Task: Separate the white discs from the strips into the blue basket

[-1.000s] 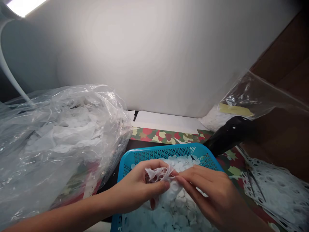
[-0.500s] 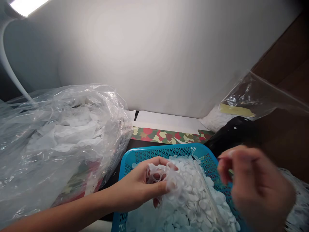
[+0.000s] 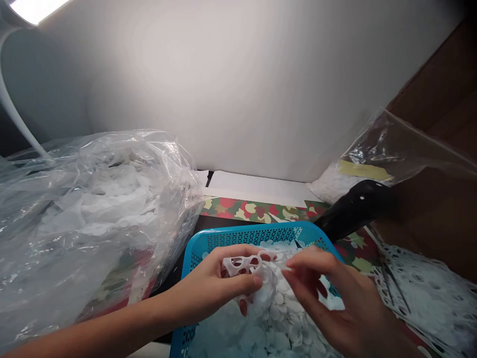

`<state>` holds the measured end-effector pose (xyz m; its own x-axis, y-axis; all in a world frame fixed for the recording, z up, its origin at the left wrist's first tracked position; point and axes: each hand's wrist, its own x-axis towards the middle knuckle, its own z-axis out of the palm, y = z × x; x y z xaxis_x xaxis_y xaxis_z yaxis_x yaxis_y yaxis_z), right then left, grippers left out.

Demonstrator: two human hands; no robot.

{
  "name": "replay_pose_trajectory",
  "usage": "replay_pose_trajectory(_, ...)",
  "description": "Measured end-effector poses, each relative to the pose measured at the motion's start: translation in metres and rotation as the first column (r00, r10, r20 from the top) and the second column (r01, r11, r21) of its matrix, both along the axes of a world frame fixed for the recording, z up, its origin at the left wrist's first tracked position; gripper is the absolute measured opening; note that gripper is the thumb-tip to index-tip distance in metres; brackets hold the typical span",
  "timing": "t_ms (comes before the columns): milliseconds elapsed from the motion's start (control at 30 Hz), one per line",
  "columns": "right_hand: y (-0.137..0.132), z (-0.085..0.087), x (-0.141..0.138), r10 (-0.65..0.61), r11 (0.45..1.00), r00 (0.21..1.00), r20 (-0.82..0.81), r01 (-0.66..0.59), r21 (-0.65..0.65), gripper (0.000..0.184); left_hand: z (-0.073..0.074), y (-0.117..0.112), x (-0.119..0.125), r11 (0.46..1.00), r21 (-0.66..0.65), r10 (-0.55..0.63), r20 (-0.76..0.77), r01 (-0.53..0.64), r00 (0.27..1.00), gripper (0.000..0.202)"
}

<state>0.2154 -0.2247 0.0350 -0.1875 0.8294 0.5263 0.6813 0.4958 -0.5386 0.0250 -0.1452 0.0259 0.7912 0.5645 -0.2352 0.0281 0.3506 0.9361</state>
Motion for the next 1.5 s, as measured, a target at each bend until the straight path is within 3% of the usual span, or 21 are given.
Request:
replay_pose_trajectory(133,0.003,0.003,-0.002,0.174,0.985,0.982,0.076,-0.172,-0.032,0.023,-0.003,0.000,-0.001,0.999,-0.033,0.000,0.045,0.001,0.999,0.034)
replay_pose_trajectory(300,0.003,0.000,-0.004,0.149,0.988,0.977,0.151,-0.144,-0.050,0.020,-0.008,0.000,-0.002,0.999,-0.031,-0.023,0.072,0.025,0.997,0.028)
replay_pose_trajectory(567,0.000,-0.002,-0.002,0.154,0.987,0.980,0.125,-0.158,0.024,0.025,-0.011,-0.001,-0.002,0.999,-0.047,0.001,0.054,0.002,0.999,0.030)
replay_pose_trajectory(800,0.003,-0.004,0.000,0.191,0.977,0.973,0.130,-0.201,0.068,0.032,-0.007,0.001,-0.003,0.999,-0.032,0.005,0.052,-0.003,0.999,0.027)
replay_pose_trajectory(867,0.004,-0.006,0.001,0.220,0.974,0.965,0.144,-0.226,0.029,0.033,-0.005,0.001,-0.003,0.999,-0.041,0.003,0.030,-0.002,1.000,0.027)
replay_pose_trajectory(1033,0.003,-0.009,0.000,0.280,0.955,0.954,0.112,-0.264,-0.137,0.016,-0.004,-0.002,-0.003,1.000,0.018,0.016,-0.013,-0.015,1.000,0.022)
replay_pose_trajectory(1200,0.001,-0.009,0.000,0.231,0.973,0.958,0.168,-0.229,-0.031,0.010,-0.003,-0.003,-0.001,1.000,0.017,0.023,-0.050,-0.023,0.998,0.022)
replay_pose_trajectory(1333,0.001,-0.002,-0.002,0.308,0.949,0.938,0.160,-0.315,0.025,0.007,-0.002,0.000,0.001,0.985,0.027,0.169,-0.039,-0.168,0.985,0.029)
replay_pose_trajectory(1400,0.000,0.003,-0.005,0.366,0.930,0.922,0.127,-0.368,-0.006,0.010,-0.001,0.001,0.001,0.979,0.041,0.204,-0.043,-0.202,0.978,0.030)
replay_pose_trajectory(1500,-0.004,0.010,-0.005,0.379,0.915,0.923,0.066,-0.363,-0.177,0.010,-0.002,0.000,0.001,0.981,0.056,0.190,-0.070,-0.186,0.979,0.033)
